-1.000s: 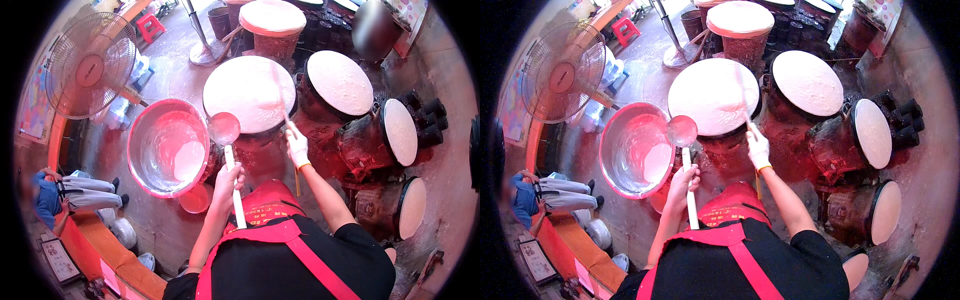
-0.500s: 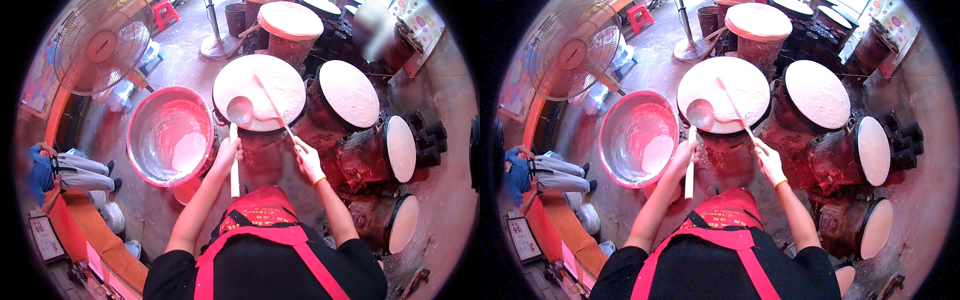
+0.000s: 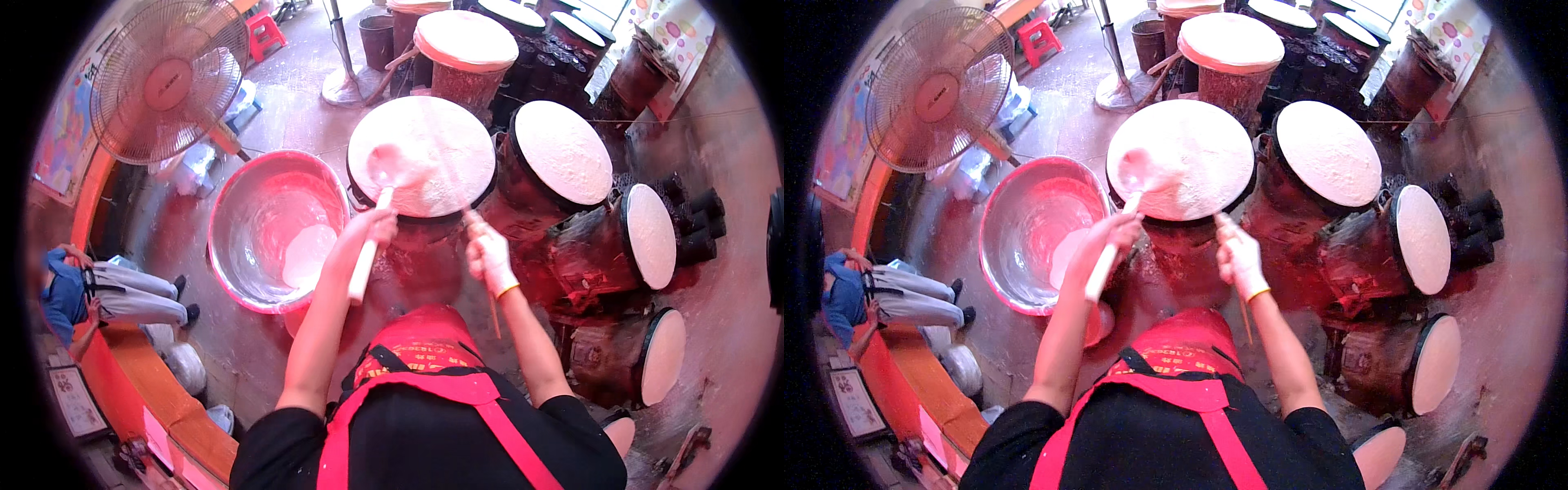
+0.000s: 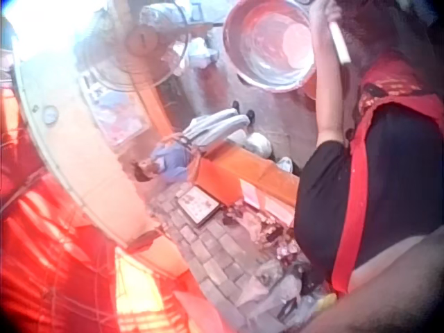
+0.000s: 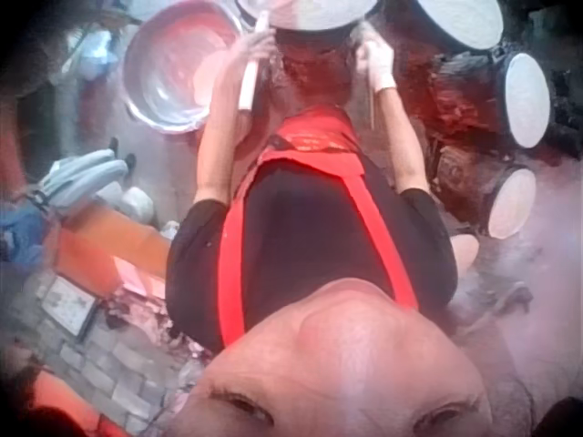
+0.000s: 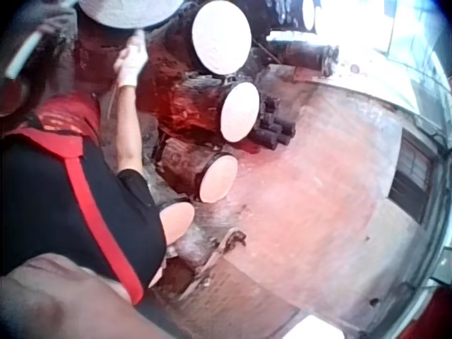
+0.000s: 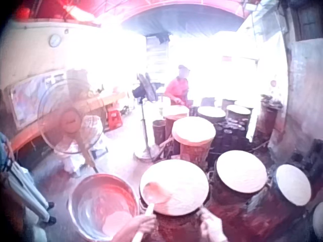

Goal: The person pours batter onto heated circular plates using a ladle and spreads it into thin circles with a wooden stick.

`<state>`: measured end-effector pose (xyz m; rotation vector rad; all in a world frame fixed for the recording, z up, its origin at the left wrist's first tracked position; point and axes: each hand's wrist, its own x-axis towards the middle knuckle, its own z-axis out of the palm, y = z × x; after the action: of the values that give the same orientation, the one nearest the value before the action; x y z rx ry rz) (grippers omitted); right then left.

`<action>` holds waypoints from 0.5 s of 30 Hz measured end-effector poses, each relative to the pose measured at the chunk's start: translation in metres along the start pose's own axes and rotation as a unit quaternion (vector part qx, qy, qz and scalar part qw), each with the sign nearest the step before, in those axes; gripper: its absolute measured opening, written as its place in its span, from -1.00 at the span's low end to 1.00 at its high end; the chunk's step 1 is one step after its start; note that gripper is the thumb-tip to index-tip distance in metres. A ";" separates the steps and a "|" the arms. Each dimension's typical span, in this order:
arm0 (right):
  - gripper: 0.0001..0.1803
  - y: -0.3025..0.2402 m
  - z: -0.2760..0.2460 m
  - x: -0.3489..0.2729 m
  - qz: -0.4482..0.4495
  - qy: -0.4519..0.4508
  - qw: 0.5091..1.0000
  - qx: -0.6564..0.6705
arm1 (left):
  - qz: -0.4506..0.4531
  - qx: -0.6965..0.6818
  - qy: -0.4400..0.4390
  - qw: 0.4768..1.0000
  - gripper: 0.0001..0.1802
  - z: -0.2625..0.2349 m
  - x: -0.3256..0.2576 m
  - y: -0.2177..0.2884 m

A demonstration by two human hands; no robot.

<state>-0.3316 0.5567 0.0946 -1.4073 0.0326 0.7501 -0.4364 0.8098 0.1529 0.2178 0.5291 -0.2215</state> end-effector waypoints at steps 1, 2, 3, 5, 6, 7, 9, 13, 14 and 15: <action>-0.58 -0.014 0.002 0.002 0.003 0.051 0.996 0.074 | 0.024 0.078 0.014 0.997 -0.87 -0.005 -0.025 0.001; -0.58 -0.015 0.005 -0.002 -0.012 0.087 0.992 0.092 | -0.006 0.033 0.030 0.999 -0.88 -0.005 -0.040 0.004; -0.58 0.006 0.001 0.002 -0.046 0.084 0.995 0.007 | -0.040 -0.012 0.044 0.998 -0.88 0.001 -0.052 0.004; -0.58 0.073 -0.009 0.016 -0.273 0.095 0.922 -0.259 | -0.078 -0.059 0.100 0.990 -0.92 0.016 -0.063 0.010; -0.57 0.064 0.016 -0.011 -0.198 0.020 0.941 -0.275 | -0.073 -0.064 0.106 0.990 -0.93 0.002 -0.067 0.018; -0.57 0.057 0.028 -0.028 -0.154 -0.006 0.943 -0.295 | -0.080 -0.067 0.111 0.988 -0.93 -0.016 -0.068 0.020; -0.57 0.057 0.027 -0.038 -0.134 -0.014 0.949 -0.284 | -0.088 -0.069 0.105 0.988 -0.91 -0.038 -0.070 0.017; -0.54 0.076 0.023 -0.036 -0.210 0.183 0.928 -0.249 | -0.083 0.002 0.142 0.986 -0.82 -0.038 -0.086 0.018; -0.52 0.083 0.033 -0.052 -0.147 0.165 0.925 -0.309 | -0.051 0.090 0.176 0.979 -0.83 -0.035 -0.089 0.015; -0.52 0.093 0.042 -0.070 -0.154 0.106 0.922 -0.338 | -0.017 0.182 0.202 0.962 -0.85 -0.028 -0.092 0.012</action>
<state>-0.4483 0.5606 0.0533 -2.0884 -0.3020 0.3442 -0.5243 0.8425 0.1787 0.6220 0.8983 -0.3099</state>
